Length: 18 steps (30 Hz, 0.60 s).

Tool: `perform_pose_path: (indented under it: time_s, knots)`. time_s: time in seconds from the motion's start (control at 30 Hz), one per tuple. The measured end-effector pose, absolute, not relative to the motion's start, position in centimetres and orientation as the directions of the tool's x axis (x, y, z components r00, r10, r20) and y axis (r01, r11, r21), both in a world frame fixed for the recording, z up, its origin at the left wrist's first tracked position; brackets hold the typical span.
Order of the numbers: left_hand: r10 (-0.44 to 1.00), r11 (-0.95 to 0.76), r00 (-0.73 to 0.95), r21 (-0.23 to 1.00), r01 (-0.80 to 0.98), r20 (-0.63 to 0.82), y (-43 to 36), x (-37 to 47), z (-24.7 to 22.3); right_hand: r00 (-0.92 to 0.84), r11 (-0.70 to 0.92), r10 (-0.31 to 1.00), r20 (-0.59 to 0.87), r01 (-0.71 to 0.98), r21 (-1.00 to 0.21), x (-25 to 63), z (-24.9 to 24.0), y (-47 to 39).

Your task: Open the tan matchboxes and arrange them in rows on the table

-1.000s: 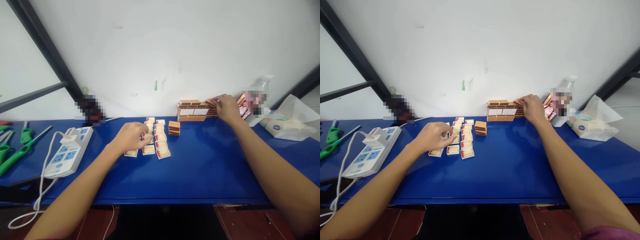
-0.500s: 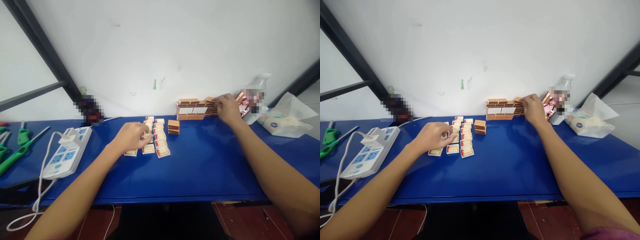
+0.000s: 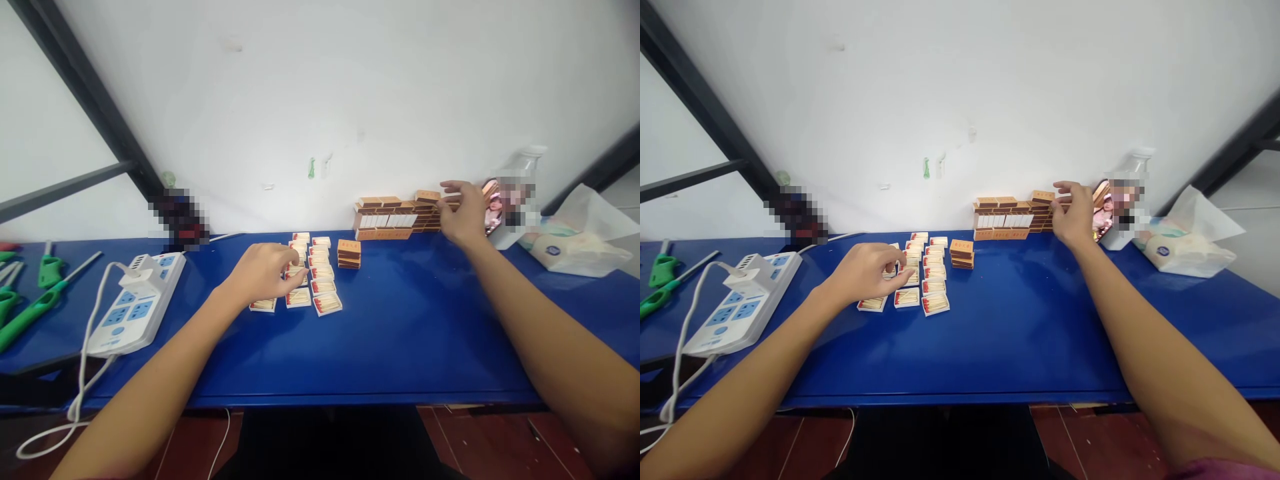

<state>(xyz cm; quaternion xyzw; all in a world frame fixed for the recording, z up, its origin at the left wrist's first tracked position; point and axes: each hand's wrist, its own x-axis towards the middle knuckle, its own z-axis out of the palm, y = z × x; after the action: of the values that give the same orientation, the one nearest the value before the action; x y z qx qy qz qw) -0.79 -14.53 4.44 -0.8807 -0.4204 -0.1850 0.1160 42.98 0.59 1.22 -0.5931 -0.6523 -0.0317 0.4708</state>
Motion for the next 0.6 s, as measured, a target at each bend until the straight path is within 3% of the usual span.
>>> perform_pose_path:
  time_s: [0.6]
  knots:
    - [0.72, -0.605, 0.57, -0.045, 0.795, 0.396, -14.3, -0.7, 4.2, -0.044, 0.316, 0.725, 0.687, 0.908, -0.275, 43.1, 0.4, 1.4]
